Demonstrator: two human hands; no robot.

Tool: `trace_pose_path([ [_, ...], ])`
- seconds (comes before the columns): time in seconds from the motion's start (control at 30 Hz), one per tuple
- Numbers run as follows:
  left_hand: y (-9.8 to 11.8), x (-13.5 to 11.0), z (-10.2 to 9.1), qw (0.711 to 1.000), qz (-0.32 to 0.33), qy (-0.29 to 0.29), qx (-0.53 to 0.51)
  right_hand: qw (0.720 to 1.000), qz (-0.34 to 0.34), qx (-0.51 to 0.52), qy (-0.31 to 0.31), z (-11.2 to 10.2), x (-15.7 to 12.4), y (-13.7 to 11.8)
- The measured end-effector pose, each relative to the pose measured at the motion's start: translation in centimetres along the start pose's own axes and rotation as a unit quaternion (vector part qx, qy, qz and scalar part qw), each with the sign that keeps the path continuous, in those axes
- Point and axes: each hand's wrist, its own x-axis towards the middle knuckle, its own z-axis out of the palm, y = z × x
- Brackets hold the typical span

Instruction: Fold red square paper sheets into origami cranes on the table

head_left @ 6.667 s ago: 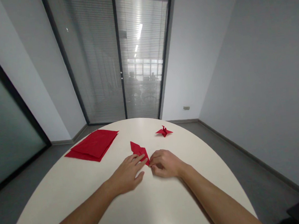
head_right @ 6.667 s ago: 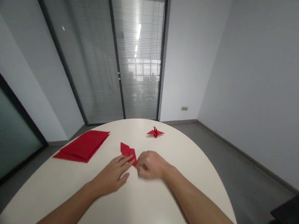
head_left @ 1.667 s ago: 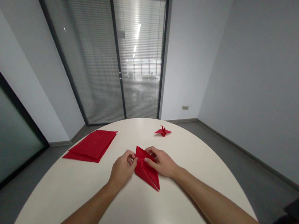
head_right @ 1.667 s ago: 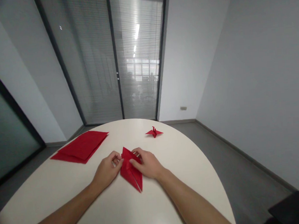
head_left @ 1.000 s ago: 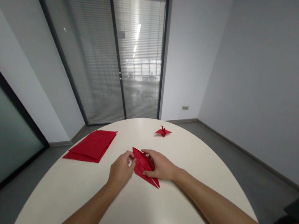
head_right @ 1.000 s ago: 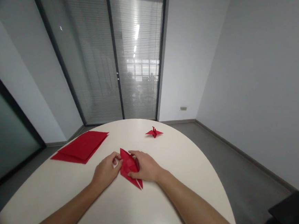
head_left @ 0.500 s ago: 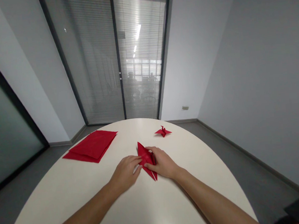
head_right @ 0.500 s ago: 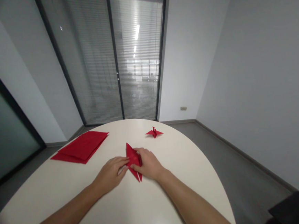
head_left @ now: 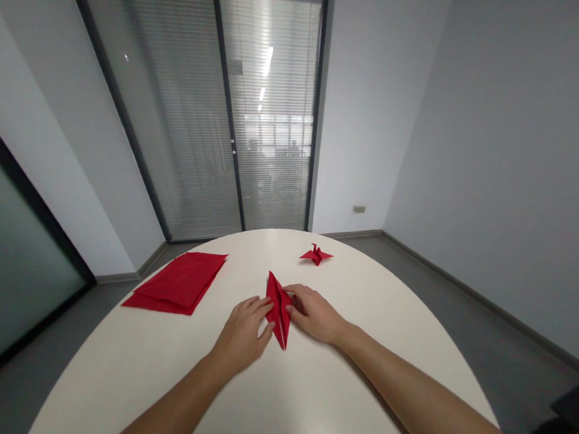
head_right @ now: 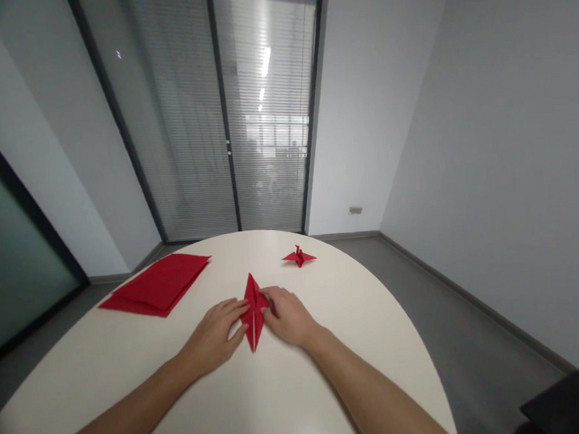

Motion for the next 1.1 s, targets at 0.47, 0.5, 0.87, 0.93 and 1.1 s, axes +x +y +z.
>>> trace_pose_path([
  [0.47, 0.6, 0.2, -0.8, 0.998, 0.044, -0.020, -0.029, 0.997, -0.026, -0.068, -0.009, -0.5, -0.1, -0.5],
  [0.5, 0.7, 0.2, -0.9, 0.998, 0.044, -0.020, -0.030, 0.997, -0.030, -0.069, -0.010, -0.5, -0.1, -0.5],
  [0.87, 1.2, 0.3, -1.3, 0.998, 0.039, -0.034, -0.023, 0.995, -0.071, -0.067, -0.021, -1.2, -0.1, -0.9],
  [0.93, 1.3, 0.4, -1.3, 0.998, 0.042, -0.032, -0.029, 0.994, -0.083, -0.065, -0.024, -1.3, -0.1, -1.0],
  [1.1, 1.4, 0.5, -1.5, 0.998, 0.054, -0.022, -0.036, 0.991, -0.116, -0.054, -0.033, -1.2, 0.0, -0.6],
])
